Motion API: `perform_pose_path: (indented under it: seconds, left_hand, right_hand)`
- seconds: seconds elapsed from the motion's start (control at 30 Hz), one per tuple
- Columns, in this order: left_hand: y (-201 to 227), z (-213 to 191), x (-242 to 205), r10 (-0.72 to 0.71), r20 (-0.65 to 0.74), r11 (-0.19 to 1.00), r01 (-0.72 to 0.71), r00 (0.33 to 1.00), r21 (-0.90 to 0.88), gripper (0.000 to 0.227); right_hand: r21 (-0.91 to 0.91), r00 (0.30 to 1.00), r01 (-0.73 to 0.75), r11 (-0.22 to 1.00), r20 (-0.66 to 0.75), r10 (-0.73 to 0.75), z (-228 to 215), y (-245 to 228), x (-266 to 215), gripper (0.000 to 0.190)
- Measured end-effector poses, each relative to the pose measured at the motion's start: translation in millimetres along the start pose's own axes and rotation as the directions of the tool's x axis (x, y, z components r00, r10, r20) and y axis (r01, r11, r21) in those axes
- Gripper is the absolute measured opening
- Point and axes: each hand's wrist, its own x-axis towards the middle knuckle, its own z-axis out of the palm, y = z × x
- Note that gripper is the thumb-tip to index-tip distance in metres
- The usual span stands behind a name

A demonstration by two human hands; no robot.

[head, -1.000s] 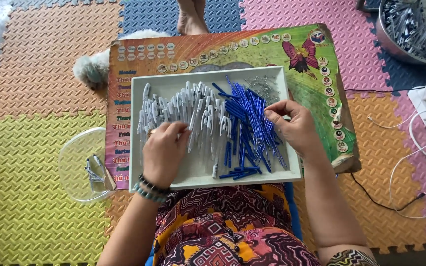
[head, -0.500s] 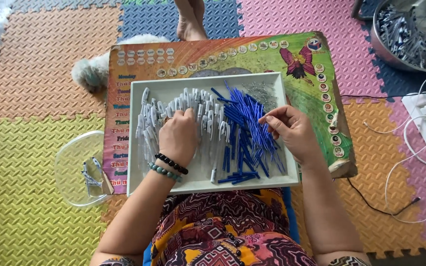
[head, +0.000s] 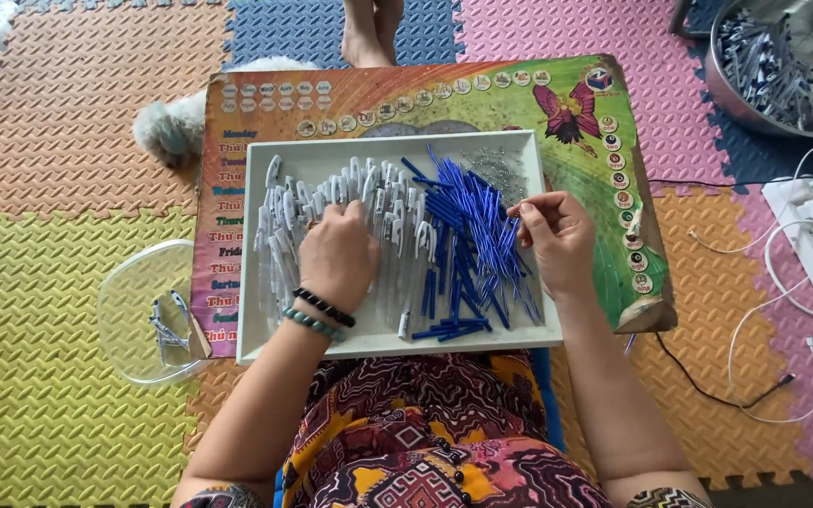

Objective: Assembling pens by picking up white barrels and blue caps from a tray and joining them together.

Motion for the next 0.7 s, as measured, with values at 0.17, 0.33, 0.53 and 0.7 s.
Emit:
perform_pose_path:
  seconds: [0.17,0.33,0.53,0.7]
  left_hand:
    - [-9,-19,-36,-0.033,-0.02,0.937,0.024,0.999,-0.348,0.036]
    - [-1,-39,-84,-0.112,-0.032,0.687,0.054,0.993,-0.725,0.035]
    - [-14,-18,-107,-0.132,-0.048,0.543,0.032,0.99,-0.839,0.03]
    - [-9,-26,-112,-0.124,-0.068,0.497,0.003,0.99,-0.868,0.026]
  right_hand:
    - [-0.005,1.0,0.005,1.0,-0.005,-0.005,1,-1,-1,0.006]
    - [0.021,1.0,0.012,1.0,-0.009,-0.012,3,-4,-3,0.006]
    - [0.006,1.0,0.017,1.0,-0.002,-0.017,5,-7,-1,0.006]
    - [-0.017,1.0,-0.006,1.0,0.017,0.006,3,-4,-1,0.007]
